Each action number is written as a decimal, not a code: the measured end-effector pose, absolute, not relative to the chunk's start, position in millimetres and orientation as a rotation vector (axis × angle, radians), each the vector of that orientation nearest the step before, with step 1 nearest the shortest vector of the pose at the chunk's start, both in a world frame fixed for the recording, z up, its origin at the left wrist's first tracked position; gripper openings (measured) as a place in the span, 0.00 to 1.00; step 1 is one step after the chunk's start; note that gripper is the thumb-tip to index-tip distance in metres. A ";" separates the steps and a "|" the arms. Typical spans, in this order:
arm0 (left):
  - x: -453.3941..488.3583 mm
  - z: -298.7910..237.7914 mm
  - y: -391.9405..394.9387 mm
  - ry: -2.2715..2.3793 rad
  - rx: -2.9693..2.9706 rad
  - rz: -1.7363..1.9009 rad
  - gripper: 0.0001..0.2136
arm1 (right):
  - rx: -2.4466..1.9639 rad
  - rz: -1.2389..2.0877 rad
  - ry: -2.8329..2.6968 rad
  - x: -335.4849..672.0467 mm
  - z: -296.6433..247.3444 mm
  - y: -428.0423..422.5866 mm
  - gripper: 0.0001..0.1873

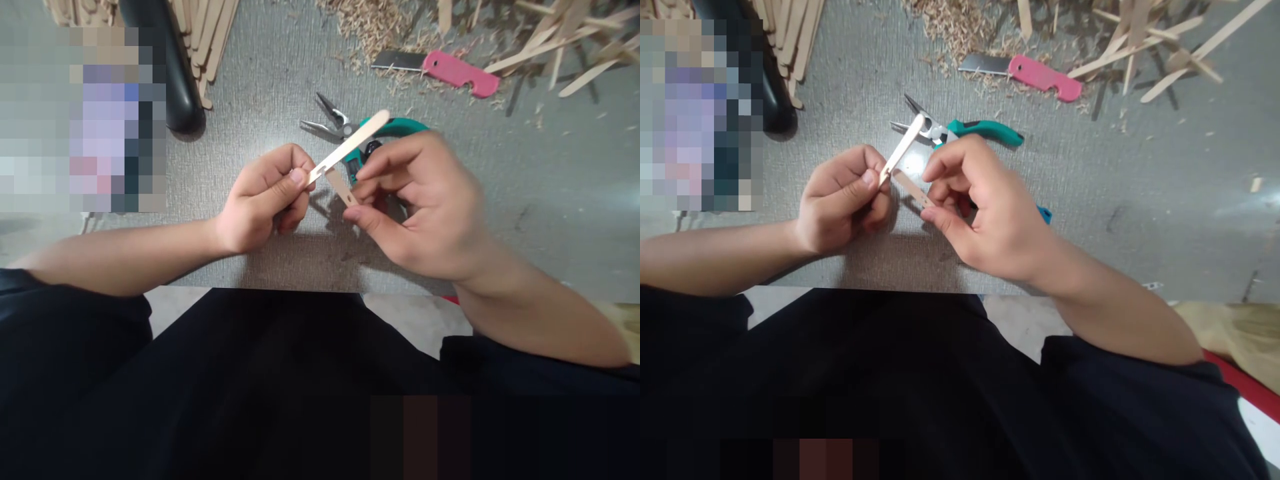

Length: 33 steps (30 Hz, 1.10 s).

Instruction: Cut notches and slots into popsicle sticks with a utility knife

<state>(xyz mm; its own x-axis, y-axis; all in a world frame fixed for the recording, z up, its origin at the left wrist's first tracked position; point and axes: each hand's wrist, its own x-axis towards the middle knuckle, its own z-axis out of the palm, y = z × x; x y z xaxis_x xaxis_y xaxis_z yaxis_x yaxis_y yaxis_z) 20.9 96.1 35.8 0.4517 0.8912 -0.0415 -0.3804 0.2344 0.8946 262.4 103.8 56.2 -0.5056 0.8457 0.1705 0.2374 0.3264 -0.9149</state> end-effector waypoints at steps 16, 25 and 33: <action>19.4 38.7 96.1 0.618 0.891 0.817 0.15 | -0.886 1.121 -1.941 267.6 56.1 110.3 0.19; 14.4 40.5 108.1 0.348 0.860 0.685 0.11 | -0.845 1.198 -1.929 264.5 58.5 110.3 0.18; 15.7 46.4 110.6 0.444 0.951 0.574 0.15 | -0.969 1.234 -1.805 259.2 64.4 106.1 0.26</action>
